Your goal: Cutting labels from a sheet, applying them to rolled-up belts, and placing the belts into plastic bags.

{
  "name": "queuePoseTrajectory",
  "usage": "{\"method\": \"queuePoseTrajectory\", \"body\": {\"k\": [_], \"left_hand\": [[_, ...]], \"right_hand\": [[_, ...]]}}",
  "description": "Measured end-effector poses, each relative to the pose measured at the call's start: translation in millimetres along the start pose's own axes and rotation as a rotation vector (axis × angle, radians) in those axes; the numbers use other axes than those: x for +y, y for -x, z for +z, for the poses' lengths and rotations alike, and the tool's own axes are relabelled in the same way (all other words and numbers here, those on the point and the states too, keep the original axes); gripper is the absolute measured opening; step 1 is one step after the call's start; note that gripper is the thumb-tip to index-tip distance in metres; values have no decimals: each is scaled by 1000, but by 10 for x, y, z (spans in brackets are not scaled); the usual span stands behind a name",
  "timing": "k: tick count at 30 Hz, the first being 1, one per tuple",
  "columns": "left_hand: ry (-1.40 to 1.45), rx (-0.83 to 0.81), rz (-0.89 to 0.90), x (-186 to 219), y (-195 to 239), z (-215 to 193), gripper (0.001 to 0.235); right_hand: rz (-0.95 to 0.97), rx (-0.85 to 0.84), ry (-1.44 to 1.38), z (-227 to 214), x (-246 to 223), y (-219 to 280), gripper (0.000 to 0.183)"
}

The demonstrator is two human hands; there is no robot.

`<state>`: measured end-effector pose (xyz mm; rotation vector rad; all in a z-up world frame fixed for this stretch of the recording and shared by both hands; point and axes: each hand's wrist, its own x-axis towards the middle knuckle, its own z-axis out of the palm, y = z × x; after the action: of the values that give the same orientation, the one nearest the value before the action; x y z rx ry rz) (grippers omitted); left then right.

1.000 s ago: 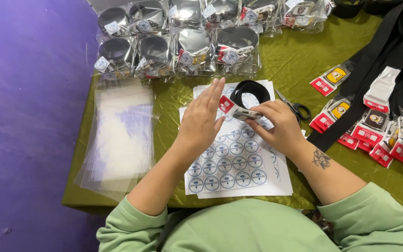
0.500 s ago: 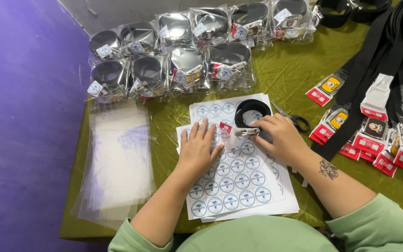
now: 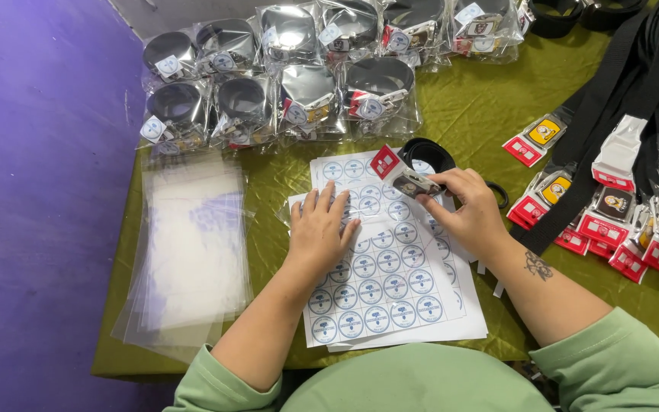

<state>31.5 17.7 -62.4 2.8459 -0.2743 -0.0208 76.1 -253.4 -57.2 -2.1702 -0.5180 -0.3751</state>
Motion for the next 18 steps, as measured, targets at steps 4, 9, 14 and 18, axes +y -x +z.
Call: {"method": "queuePoseTrajectory", "body": {"k": [4,9,14,18], "left_hand": [[-15,76,7,-81,-45,74,54],[-15,245,80,-174,-106,166,29],[25,239,89,-99,-72,46,18],[-13,250,118,-134,-89,138,18]], "right_hand": [[-12,46,-39,-2,-39,-18,25],[-8,99,-62,-2,-23,-20,25],[19,127,-109,-29,-28,-20,27],[39,123,-131,-19,-52,-24,28]]}}
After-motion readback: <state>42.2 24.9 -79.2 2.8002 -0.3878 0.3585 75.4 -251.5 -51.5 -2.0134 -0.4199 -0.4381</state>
